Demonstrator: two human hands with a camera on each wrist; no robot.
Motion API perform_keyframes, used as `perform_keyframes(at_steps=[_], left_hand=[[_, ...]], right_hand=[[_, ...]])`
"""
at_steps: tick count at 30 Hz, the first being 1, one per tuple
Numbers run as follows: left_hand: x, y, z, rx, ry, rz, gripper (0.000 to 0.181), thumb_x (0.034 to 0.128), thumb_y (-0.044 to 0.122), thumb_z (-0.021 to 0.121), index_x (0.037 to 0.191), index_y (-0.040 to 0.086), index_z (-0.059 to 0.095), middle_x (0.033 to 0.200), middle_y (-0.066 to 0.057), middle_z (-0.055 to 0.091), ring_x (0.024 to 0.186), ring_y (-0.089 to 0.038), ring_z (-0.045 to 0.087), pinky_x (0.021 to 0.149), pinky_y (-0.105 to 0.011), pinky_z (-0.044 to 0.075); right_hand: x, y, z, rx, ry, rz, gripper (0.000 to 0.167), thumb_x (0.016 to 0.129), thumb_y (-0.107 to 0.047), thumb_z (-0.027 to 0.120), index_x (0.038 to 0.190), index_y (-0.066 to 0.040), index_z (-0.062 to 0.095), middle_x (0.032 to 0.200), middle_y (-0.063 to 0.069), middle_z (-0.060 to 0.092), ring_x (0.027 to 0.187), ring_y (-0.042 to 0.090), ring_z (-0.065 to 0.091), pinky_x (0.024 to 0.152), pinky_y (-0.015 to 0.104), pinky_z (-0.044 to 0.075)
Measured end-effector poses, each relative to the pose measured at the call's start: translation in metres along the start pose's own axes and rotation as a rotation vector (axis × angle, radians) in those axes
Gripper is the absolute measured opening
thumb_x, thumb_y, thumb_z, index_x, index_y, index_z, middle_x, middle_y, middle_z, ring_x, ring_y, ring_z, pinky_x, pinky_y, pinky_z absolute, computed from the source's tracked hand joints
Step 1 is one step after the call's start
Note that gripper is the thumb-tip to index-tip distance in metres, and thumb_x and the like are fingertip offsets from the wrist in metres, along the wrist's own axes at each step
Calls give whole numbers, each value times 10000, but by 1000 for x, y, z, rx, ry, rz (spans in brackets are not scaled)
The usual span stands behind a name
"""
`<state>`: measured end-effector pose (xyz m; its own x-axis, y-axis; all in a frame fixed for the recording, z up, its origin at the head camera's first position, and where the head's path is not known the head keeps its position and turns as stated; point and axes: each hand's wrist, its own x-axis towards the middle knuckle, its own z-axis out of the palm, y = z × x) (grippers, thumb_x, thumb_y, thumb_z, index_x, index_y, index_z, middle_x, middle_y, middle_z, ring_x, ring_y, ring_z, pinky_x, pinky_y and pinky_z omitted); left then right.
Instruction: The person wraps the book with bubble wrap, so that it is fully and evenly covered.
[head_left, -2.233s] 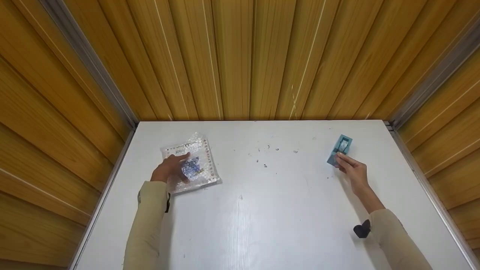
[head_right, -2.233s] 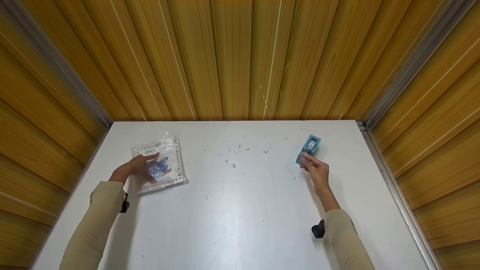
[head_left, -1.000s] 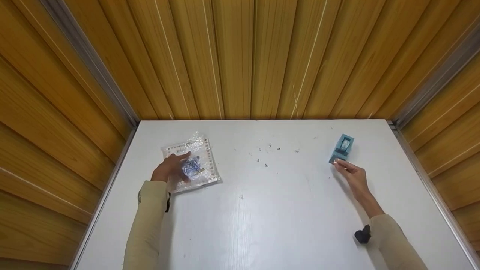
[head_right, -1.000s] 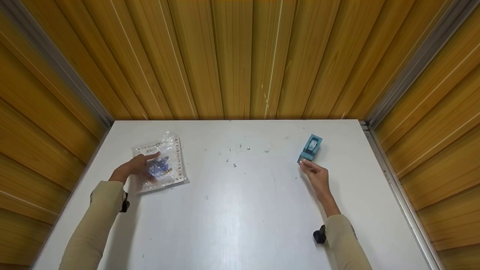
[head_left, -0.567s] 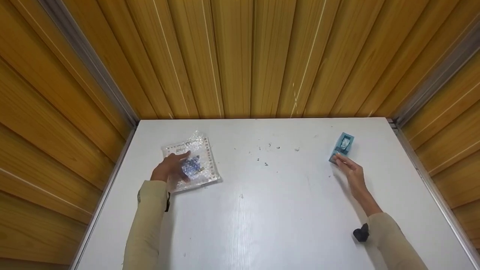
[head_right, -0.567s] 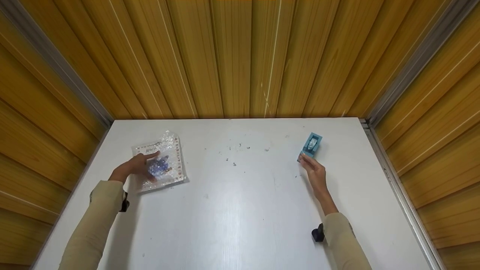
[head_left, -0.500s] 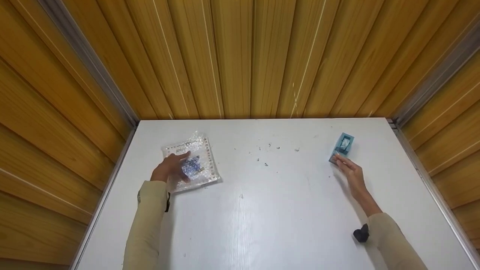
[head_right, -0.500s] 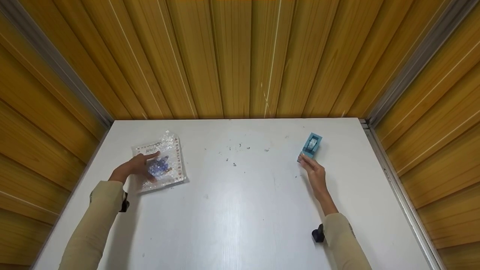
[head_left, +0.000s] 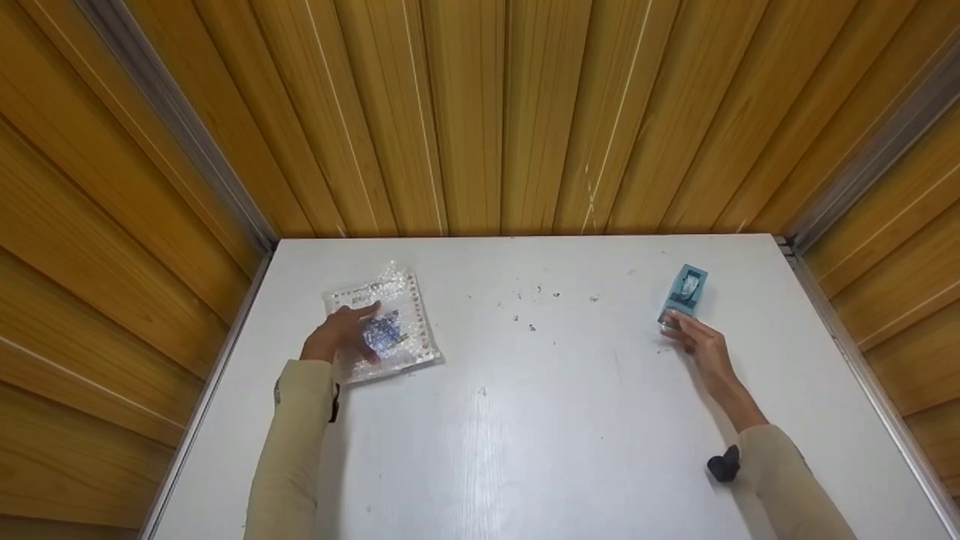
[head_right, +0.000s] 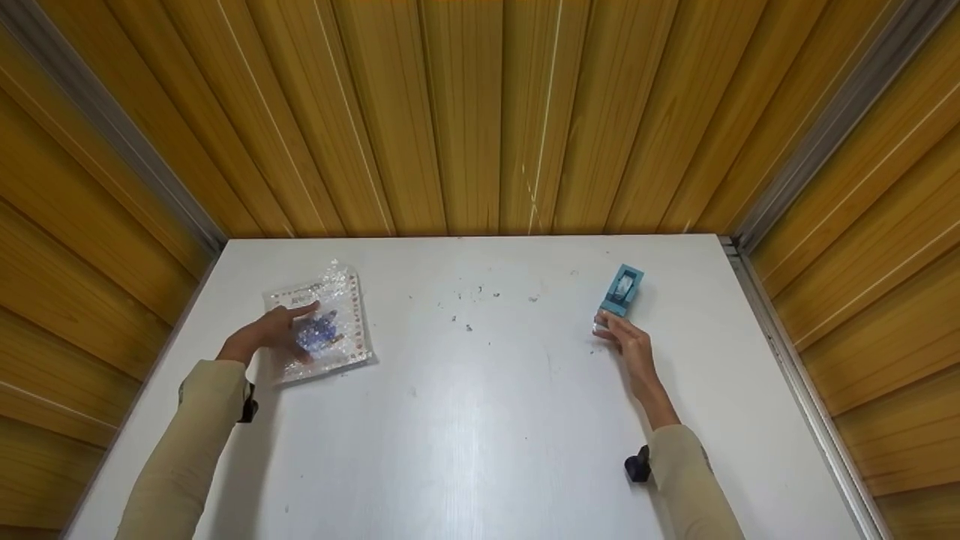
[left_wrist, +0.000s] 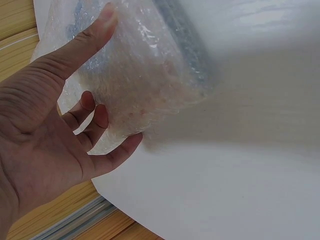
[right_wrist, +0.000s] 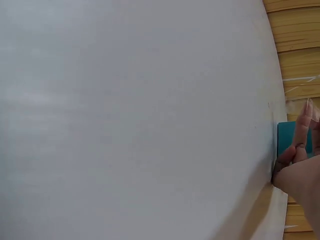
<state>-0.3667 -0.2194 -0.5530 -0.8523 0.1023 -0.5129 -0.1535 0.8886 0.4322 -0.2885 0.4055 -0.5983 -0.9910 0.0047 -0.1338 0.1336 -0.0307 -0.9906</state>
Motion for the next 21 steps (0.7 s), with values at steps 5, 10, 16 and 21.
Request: perform_keyframes(at_steps=[5,10,16,21], left_hand=[[4,-2,1,0,-13,-14,1149,733,214,912,1630,338,205,1695,-289,21,1545,-549,31,1201,-734,168],[6,-4,0,1,-13,4,1153,739,213,909,1635,318,191,1689,-304,15,1541,-558,23,1196,-743,167],[3,-3,1,-3,-4,-14,1156,735,208,910,1630,335,189,1691,-299,25,1538,-561,35,1194,-741,180],[1,-2,1,14,11,13,1148,727,222,917,1632,316,215,1686,-309,43,1532,-571,65,1186,-745,201]], right_hand=[[-1,-4,4,249,26,199,335,1070,-270,532,1355,-152,663,1156,-142,750,1078,29,709,927,239,502],[-2,-17,11,458,103,402,118,995,-252,672,1042,-213,773,1030,-87,791,1009,45,732,890,220,558],[-4,-34,16,383,184,473,65,957,-222,727,930,-206,784,925,-76,805,931,49,757,845,218,572],[-5,-46,14,338,195,462,131,977,-188,696,881,-182,784,869,-62,801,866,43,759,820,208,577]])
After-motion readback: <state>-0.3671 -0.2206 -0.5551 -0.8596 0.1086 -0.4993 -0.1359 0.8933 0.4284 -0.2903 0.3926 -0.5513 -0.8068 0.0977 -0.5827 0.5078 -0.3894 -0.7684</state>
